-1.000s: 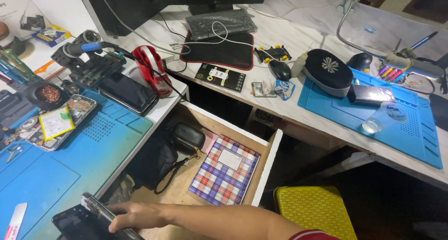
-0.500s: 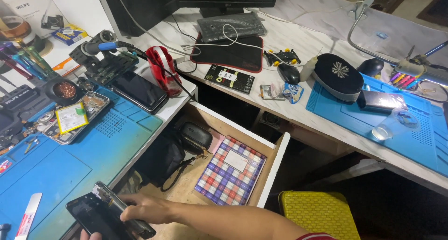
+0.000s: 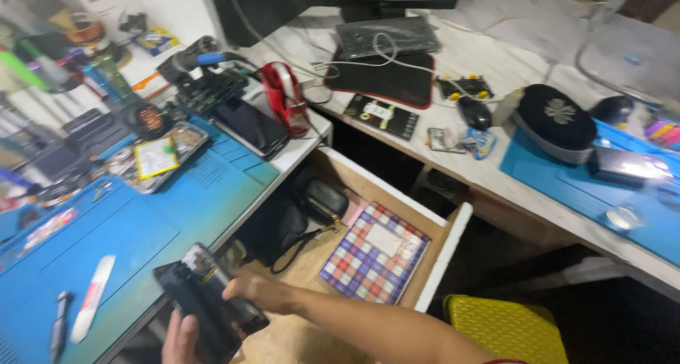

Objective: Disassembling a smartphone to inspect or replace internal components like the battery.

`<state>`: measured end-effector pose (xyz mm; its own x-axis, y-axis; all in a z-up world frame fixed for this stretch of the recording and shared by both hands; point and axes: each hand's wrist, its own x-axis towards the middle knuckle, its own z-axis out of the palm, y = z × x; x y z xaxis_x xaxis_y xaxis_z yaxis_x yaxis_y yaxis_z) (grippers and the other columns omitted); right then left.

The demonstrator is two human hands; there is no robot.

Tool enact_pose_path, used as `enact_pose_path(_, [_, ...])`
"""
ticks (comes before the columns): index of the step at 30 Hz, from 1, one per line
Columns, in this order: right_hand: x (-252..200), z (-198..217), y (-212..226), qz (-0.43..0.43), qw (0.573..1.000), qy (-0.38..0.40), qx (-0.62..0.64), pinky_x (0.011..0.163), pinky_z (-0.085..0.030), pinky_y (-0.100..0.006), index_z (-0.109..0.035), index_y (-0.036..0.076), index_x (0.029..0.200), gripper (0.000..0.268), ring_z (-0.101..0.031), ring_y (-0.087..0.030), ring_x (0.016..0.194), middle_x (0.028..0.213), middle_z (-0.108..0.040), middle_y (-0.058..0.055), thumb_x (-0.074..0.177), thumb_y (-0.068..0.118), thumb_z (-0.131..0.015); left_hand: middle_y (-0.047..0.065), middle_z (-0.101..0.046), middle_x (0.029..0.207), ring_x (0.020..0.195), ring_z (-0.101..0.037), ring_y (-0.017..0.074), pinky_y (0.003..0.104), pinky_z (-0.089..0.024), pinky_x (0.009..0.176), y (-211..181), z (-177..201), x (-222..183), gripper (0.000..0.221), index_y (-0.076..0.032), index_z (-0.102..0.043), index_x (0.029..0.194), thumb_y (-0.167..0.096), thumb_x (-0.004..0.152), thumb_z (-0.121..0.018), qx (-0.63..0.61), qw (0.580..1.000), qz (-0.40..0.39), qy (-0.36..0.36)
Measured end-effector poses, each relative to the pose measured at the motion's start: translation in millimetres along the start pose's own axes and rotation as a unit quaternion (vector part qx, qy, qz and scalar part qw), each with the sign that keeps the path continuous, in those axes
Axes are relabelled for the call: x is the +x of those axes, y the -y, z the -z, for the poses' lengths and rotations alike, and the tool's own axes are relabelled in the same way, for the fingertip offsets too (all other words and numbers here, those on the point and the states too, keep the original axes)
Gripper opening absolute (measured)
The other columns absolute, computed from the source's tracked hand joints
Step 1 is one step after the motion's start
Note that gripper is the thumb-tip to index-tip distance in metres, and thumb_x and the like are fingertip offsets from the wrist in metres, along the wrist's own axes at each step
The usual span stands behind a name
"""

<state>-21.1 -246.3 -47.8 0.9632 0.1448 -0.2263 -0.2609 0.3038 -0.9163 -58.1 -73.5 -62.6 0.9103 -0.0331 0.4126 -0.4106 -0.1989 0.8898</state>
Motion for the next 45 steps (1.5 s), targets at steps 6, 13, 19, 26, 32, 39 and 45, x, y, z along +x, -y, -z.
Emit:
enact_pose_path(6, [13,-8,-18,-0.034,0.984,0.088,0.148,0.056,-0.058,-0.039,-0.065,-0.007,0.092,0.042,-0.068,-0.031,0.058,0.074,-0.069,-0.023,0.09,0.033,-0.049,0.018,-0.063,0.141,0.112,-0.066,0.0252,0.041,-0.058,0.084,0,22,63,0.068,-0.005,-0.043,0.152,-0.026,0.09,-0.061,-0.358,0.849,0.372,0.114])
enact_pose_path(13, [1,-29,16,-0.083,0.992,0.039,0.091,0.077,-0.062,-0.046,-0.054,0.004,0.127,0.052,-0.069,-0.037,0.093,0.107,-0.065,-0.024,0.092,0.041,-0.044,0.007,-0.07,0.096,0.058,-0.065,0.0118,0.024,-0.055,0.045,-27,45,72,0.086,-0.013,-0.046,0.154,-0.055,0.082,-0.065,-0.275,0.88,0.333,0.197])
enact_pose_path(19, [9,-17,-1,-0.083,0.989,0.017,0.122,0.087,-0.059,-0.048,-0.053,0.003,0.128,0.05,-0.066,-0.037,0.1,0.111,-0.062,-0.024,0.094,0.037,-0.041,0.021,-0.063,0.135,0.105,-0.073,0.031,0.041,-0.068,0.069,-25,47,73,0.089,-0.009,-0.04,0.154,-0.05,0.08,-0.067,-0.329,0.86,0.339,0.193])
enact_pose_path(26, [6,-24,12,-0.081,0.963,0.039,0.256,0.099,-0.049,-0.054,-0.041,-0.001,0.152,0.069,-0.058,-0.042,0.117,0.136,-0.056,-0.026,0.089,0.028,-0.037,0.017,-0.071,0.12,0.095,-0.073,0.0261,0.037,-0.066,0.07,-26,50,76,0.078,-0.007,-0.048,0.146,-0.045,0.081,-0.067,-0.338,0.859,0.35,0.159])
enact_pose_path(32, [7,-28,14,-0.016,0.938,0.112,0.327,0.1,-0.049,-0.056,-0.034,0.005,0.157,0.074,-0.057,-0.043,0.124,0.153,-0.048,-0.027,0.086,0.025,-0.04,0.018,-0.071,0.122,0.101,-0.072,0.027,0.038,-0.064,0.08,-42,54,79,0.067,-0.001,-0.059,0.132,-0.048,0.084,-0.064,-0.375,0.865,0.298,0.152])
enact_pose_path(39, [3,-34,18,-0.012,0.954,0.064,0.292,0.104,-0.048,-0.056,-0.033,0.003,0.156,0.074,-0.057,-0.042,0.123,0.148,-0.051,-0.029,0.087,0.03,-0.037,0.019,-0.072,0.124,0.094,-0.074,0.0256,0.036,-0.065,0.076,-41,55,79,0.068,0.0,-0.059,0.132,-0.048,0.085,-0.063,-0.384,0.866,0.289,0.137])
enact_pose_path(45, [3,-35,21,0.016,0.946,0.101,0.308,0.091,-0.055,-0.061,-0.034,0.009,0.157,0.075,-0.059,-0.043,0.118,0.147,-0.051,-0.026,0.086,0.033,-0.039,0.024,-0.07,0.125,0.094,-0.074,0.0375,0.052,-0.066,0.072,-27,54,76,0.067,-0.003,-0.051,0.138,-0.042,0.085,-0.063,-0.406,0.851,0.325,0.07])
